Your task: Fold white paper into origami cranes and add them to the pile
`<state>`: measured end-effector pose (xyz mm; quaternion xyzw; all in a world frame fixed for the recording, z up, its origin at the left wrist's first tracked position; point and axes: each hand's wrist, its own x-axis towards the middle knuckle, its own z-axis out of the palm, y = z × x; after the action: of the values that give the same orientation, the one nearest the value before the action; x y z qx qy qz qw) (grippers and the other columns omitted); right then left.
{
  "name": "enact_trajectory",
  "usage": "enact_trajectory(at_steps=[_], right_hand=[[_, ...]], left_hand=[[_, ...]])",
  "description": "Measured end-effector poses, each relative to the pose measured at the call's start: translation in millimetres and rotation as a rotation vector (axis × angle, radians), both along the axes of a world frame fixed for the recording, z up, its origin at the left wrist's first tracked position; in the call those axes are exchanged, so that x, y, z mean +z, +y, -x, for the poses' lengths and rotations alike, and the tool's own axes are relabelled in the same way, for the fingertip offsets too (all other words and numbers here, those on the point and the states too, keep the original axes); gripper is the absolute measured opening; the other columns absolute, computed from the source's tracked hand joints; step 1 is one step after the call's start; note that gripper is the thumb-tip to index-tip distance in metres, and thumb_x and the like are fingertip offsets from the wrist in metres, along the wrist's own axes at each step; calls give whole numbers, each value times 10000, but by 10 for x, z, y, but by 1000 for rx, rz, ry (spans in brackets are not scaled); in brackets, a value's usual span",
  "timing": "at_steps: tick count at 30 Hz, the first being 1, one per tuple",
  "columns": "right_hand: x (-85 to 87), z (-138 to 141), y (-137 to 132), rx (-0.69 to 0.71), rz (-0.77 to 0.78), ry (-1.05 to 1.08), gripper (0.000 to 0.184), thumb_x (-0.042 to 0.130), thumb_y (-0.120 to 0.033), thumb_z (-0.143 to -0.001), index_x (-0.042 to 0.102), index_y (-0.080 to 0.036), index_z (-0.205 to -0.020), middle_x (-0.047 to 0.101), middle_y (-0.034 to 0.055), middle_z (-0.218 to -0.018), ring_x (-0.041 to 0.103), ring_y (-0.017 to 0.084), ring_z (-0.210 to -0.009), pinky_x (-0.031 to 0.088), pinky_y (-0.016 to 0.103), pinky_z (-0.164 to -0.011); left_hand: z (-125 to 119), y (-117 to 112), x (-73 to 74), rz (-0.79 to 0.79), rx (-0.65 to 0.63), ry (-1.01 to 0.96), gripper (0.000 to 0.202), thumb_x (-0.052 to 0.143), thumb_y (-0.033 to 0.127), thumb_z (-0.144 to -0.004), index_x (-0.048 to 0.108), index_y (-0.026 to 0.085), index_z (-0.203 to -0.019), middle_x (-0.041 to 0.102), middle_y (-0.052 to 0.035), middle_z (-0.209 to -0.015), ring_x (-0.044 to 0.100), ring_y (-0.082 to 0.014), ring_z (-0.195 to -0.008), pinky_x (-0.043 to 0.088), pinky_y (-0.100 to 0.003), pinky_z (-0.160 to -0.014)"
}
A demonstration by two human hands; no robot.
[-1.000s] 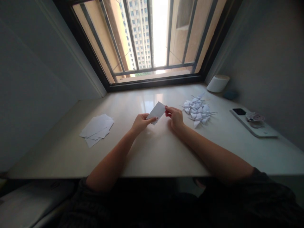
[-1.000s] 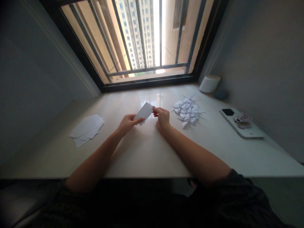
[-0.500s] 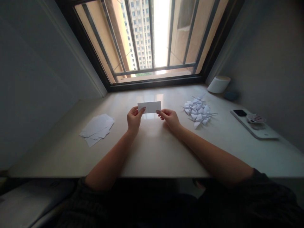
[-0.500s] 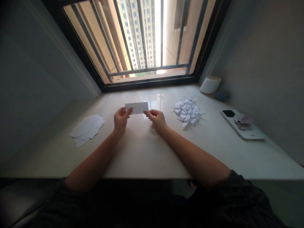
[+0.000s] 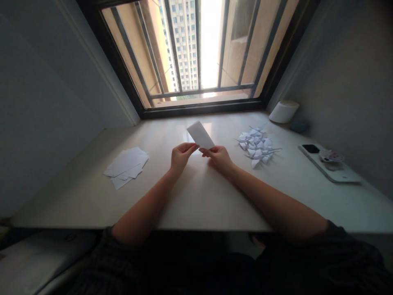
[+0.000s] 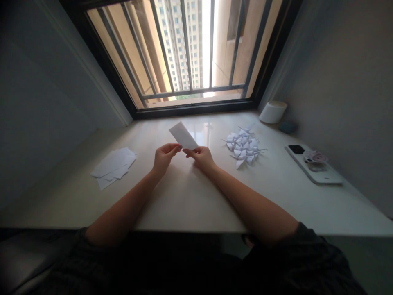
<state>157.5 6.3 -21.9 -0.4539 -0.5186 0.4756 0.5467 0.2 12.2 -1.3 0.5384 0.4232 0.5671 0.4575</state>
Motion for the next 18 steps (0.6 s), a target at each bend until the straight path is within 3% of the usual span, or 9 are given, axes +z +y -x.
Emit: enact_trajectory(at_steps=[6,12,18], right_hand=[[-17,1,1,50,62,8,381,784,-543,-578,712,-169,-585,696,57,-622,598,171,-609,428,301,-643],[33,18,-51,120,32,-29,369,780,-526,-593,731,-163,-628,713,62,-667,598,167,-636,422,293,-659],[101,62,-145,147,82,-231,439,746,-581,-591,727,-143,-618,524,-20,-426,337,74,-429,263,271,-491]], left_hand=[[-23,-23,-32,16,-6,52,252,766,413,-666,749,176,-749,723,-55,-754,622,-159,-702,457,-283,-659],[-25,-16,6,103,76,-56,266,783,425,-628,744,192,-749,691,-33,-702,600,-136,-682,407,-258,-635],[101,97,78,172,238,-243,339,797,441,-587,725,194,-809,688,-36,-757,625,-149,-763,392,-236,-639]])
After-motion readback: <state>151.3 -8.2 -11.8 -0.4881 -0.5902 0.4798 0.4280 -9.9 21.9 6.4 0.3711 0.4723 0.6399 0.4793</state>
